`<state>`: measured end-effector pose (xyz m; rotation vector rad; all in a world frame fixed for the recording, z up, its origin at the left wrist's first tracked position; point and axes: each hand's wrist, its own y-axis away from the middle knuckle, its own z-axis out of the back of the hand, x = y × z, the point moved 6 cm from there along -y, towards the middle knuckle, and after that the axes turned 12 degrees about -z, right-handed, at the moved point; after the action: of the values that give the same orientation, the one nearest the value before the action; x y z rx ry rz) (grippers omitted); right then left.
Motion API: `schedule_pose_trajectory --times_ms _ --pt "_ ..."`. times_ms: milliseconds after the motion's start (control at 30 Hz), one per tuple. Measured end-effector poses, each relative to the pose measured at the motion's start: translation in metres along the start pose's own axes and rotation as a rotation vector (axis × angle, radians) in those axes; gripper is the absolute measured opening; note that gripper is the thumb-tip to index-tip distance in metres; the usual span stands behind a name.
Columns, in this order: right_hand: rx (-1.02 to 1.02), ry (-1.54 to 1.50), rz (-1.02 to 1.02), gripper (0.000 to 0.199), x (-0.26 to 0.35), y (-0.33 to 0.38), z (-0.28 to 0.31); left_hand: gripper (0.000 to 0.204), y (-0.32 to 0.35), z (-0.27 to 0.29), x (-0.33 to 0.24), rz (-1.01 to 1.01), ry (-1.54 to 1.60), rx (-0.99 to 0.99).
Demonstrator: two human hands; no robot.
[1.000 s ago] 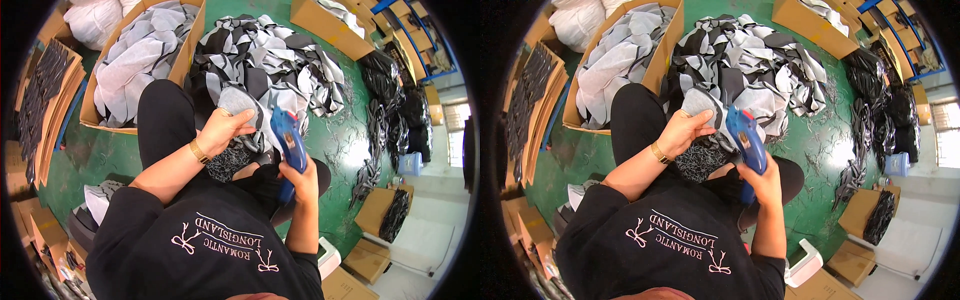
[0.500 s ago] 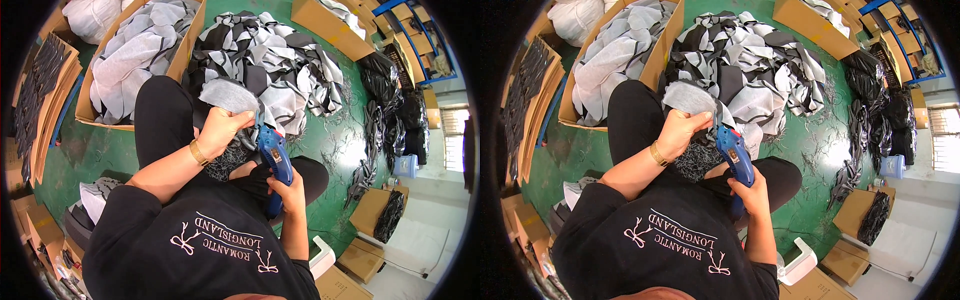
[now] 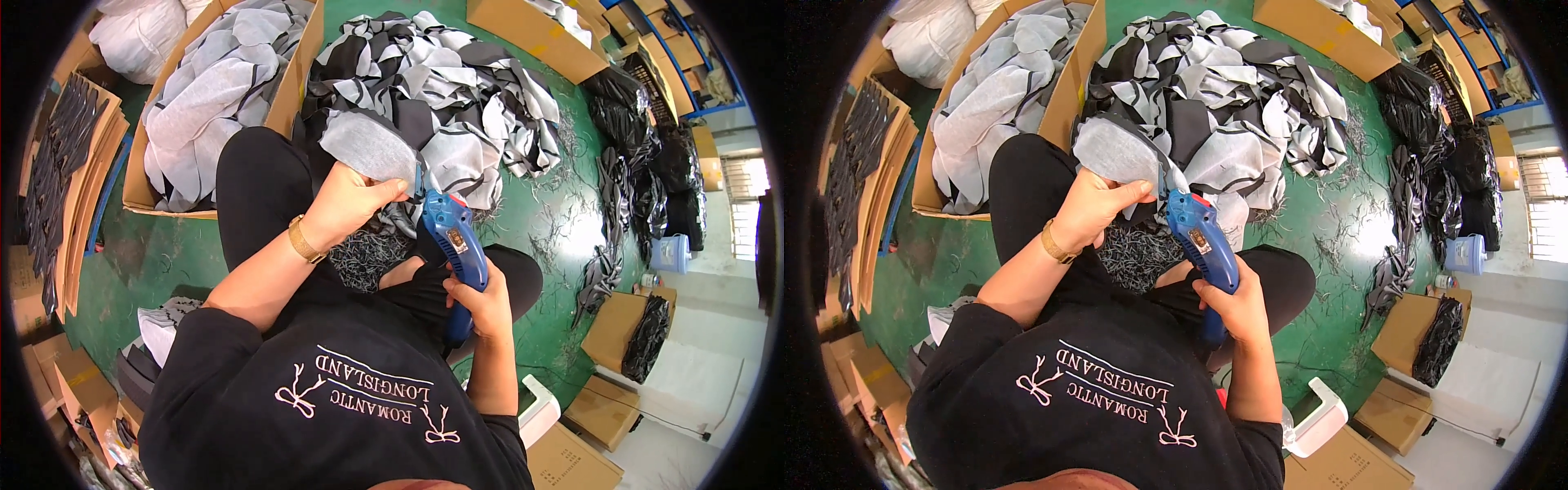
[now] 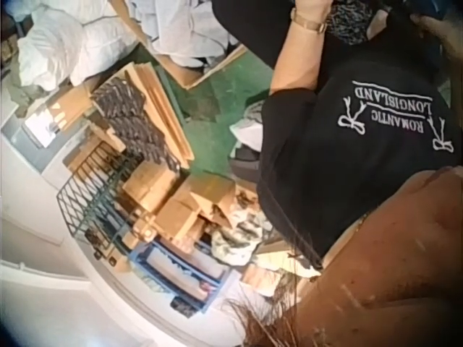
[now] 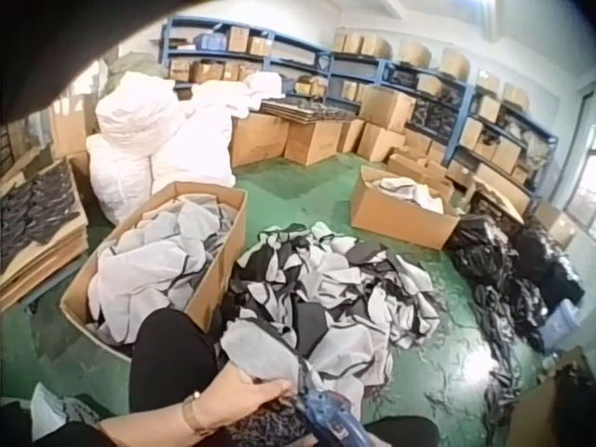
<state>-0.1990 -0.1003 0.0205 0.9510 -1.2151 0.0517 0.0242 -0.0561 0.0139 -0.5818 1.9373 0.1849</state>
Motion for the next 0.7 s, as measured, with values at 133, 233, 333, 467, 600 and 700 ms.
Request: schedule_pose_trajectory --times_ms 133,233,333,467,600,700 --pt "0.020 -0.008 -0.003 0.031 0.003 0.001 0.002 0.021 0.003 -0.003 -0.011 0.066 -0.130 0.074" --pt "0.044 -0.029 -0.008 0.032 0.002 0.000 0.003 0.024 0.003 -0.003 -0.011 0.018 -0.136 0.159" --pt "0.079 -0.080 -0.024 0.032 0.004 -0.004 0.001 0.024 0.007 -0.008 -0.018 0.163 -0.236 0.232" --pt "0.018 -0.174 0.074 0.033 0.021 -0.015 0.005 0.028 0.014 -0.012 0.000 0.267 -0.227 0.308" --pt "-0.168 0.003 0.203 0.041 0.041 -0.030 -0.001 0.021 0.022 -0.026 0.008 0.301 -0.001 0.251" --pt "-0.217 0.208 0.270 0.049 0.046 -0.036 -0.011 0.021 0.024 -0.030 0.011 0.205 0.054 0.213"
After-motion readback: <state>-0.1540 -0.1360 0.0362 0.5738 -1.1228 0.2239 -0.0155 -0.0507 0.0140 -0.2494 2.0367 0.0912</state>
